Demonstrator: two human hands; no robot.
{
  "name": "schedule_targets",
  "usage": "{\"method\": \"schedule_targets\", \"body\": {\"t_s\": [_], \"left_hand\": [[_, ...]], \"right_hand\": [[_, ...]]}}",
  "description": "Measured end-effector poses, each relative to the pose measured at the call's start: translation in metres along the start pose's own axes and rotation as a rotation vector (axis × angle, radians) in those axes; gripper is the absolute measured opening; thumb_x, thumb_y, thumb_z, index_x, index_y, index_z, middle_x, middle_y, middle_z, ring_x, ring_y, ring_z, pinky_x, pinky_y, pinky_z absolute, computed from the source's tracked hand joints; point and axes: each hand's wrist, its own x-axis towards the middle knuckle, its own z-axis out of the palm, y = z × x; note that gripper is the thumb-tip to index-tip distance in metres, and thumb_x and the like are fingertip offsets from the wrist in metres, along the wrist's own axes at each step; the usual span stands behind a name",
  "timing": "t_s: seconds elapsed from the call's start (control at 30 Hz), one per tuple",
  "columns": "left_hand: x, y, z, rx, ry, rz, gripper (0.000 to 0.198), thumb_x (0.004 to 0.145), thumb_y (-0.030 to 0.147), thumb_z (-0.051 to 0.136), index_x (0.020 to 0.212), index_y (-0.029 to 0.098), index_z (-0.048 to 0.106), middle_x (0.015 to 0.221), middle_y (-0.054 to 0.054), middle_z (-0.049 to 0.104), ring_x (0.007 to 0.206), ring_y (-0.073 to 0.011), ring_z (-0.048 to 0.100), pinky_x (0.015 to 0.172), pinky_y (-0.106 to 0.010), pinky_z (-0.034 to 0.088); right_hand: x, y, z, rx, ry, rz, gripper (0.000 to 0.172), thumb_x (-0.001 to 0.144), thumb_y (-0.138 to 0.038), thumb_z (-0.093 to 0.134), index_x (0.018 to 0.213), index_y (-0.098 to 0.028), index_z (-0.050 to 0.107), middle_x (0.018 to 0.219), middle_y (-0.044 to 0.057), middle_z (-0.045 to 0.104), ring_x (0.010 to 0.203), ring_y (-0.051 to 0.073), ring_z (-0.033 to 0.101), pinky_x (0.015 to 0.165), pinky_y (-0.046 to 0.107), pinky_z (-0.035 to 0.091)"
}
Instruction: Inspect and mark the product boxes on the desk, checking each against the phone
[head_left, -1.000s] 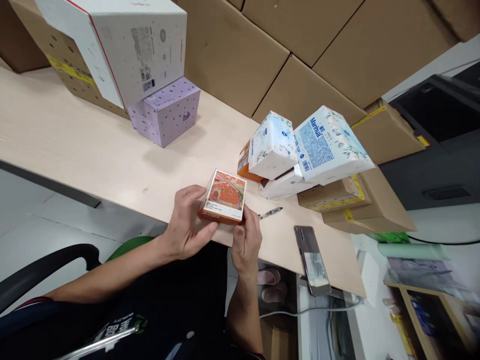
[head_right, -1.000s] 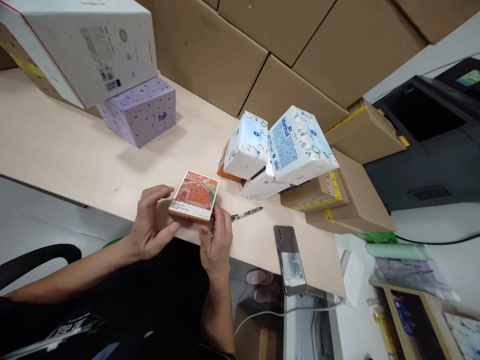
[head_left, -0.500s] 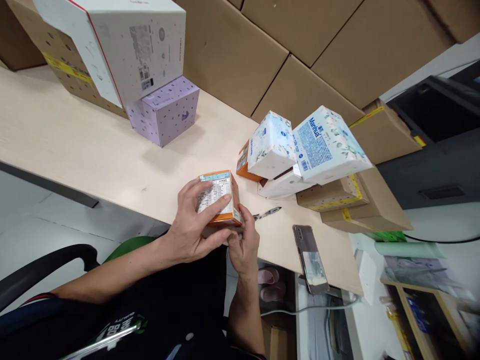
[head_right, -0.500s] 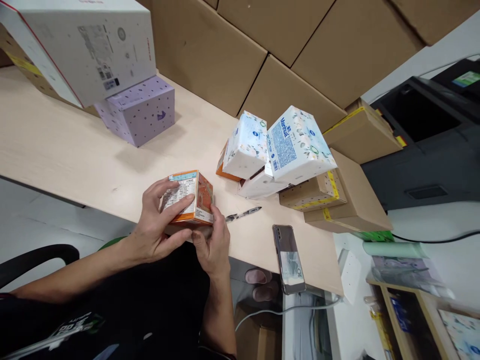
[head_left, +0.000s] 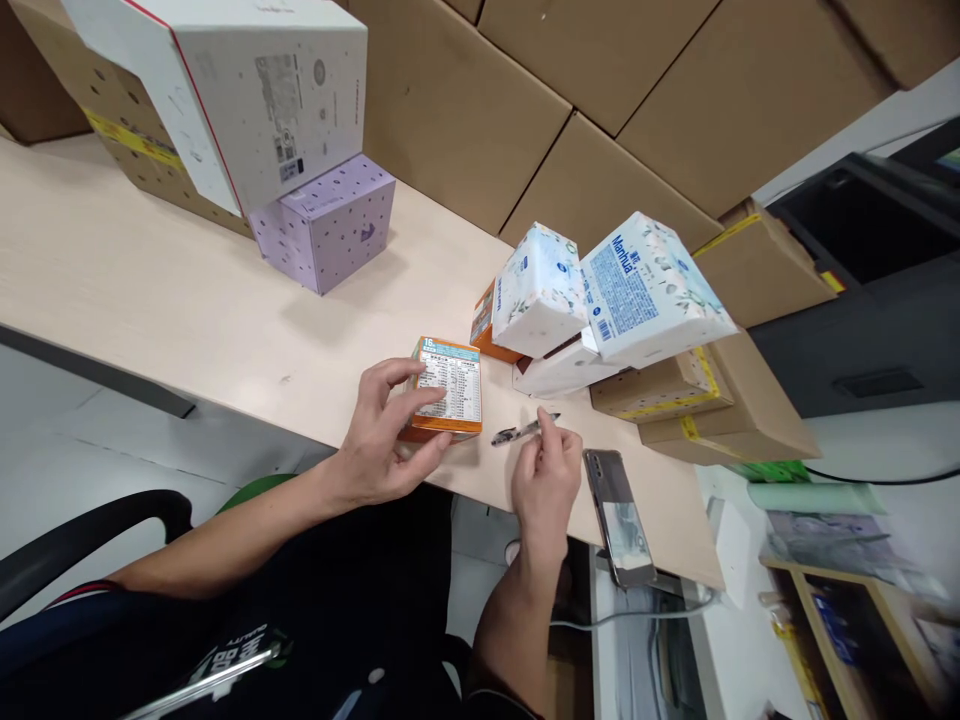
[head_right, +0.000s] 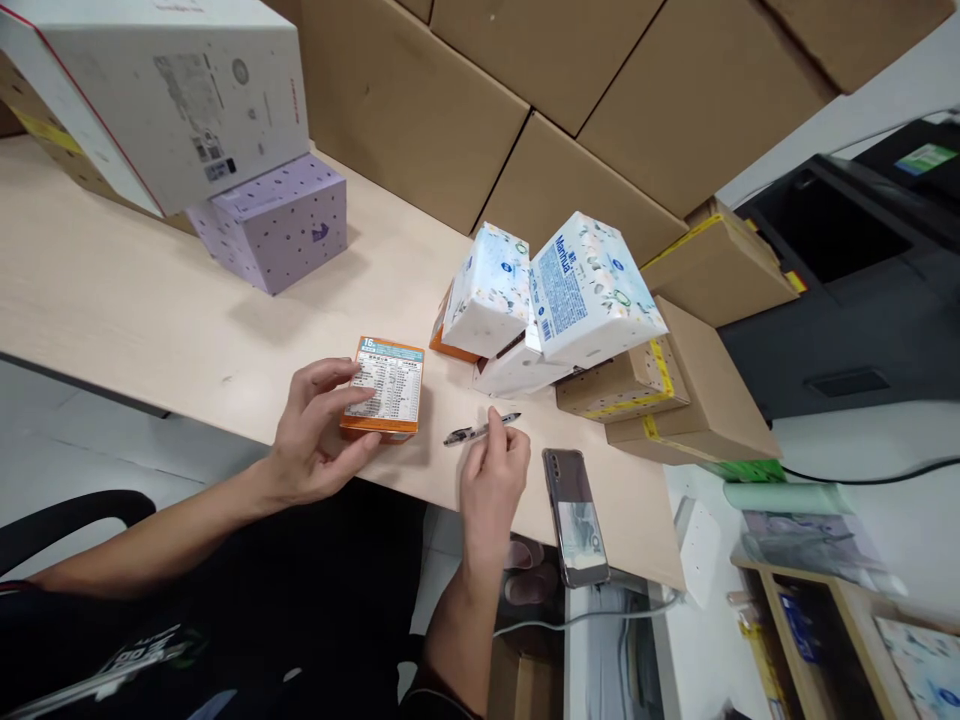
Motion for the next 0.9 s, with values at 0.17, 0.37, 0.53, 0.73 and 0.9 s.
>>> {"method": "schedule_targets", "body": {"t_s": [0.17,0.37,0.53,0.73,0.9], "left_hand": [[-0.002,-0.003,0.000,-0.036,0.007,-0.072,0.045,0.092,0.027,0.067,0.136,0.027,0.054,0.137,-0.013,0.046,0.134,-0.0313,0.050,0.105,-0.053,0.057],[0.006,-0.031,-0.015,-0.186,-0.225,-0.237,0.100,0.085,0.056,0.078,0.165,0.029,0.024,0.153,-0.019,0.047,0.142,-0.0391,0.050,0.111,-0.060,0.052],[0.011,-0.052,-0.022,-0.093,-0.393,-0.153,0.133,0.065,0.050,0.094,0.169,0.028,0.013,0.160,-0.020,0.043,0.142,-0.0446,0.049,0.111,-0.061,0.050],[0.029,-0.035,-0.029,-0.078,-0.431,-0.159,0.127,0.074,0.042,0.088,0.169,0.027,0.006,0.152,-0.019,0.046,0.138,-0.0404,0.049,0.111,-0.058,0.050],[0.046,-0.014,-0.038,-0.052,-0.513,-0.140,0.110,0.080,0.042,0.080,0.167,0.027,0.014,0.155,-0.018,0.038,0.144,-0.0410,0.039,0.118,-0.062,0.042]], "right_hand": [[0.013,0.013,-0.005,-0.266,-0.300,-0.072,0.044,0.096,-0.011,0.039,0.123,-0.020,0.074,0.098,0.011,0.056,0.089,0.025,0.051,0.080,0.041,0.049],[0.019,0.010,-0.005,-0.394,-0.366,-0.164,0.040,0.097,-0.006,0.041,0.116,-0.018,0.074,0.096,0.012,0.063,0.088,0.026,0.053,0.078,0.037,0.046],[0.015,0.020,-0.001,-0.178,-0.223,-0.112,0.029,0.101,-0.019,0.044,0.110,-0.020,0.071,0.091,0.010,0.066,0.087,0.025,0.057,0.082,0.039,0.049],[-0.002,0.023,0.006,0.286,0.106,0.177,0.018,0.092,-0.038,0.065,0.096,-0.022,0.059,0.084,0.002,0.065,0.072,0.018,0.064,0.068,0.033,0.052],[-0.006,0.020,0.003,0.506,0.218,0.289,0.025,0.095,-0.045,0.061,0.095,-0.021,0.058,0.083,0.000,0.067,0.066,0.016,0.069,0.066,0.033,0.056]]}}
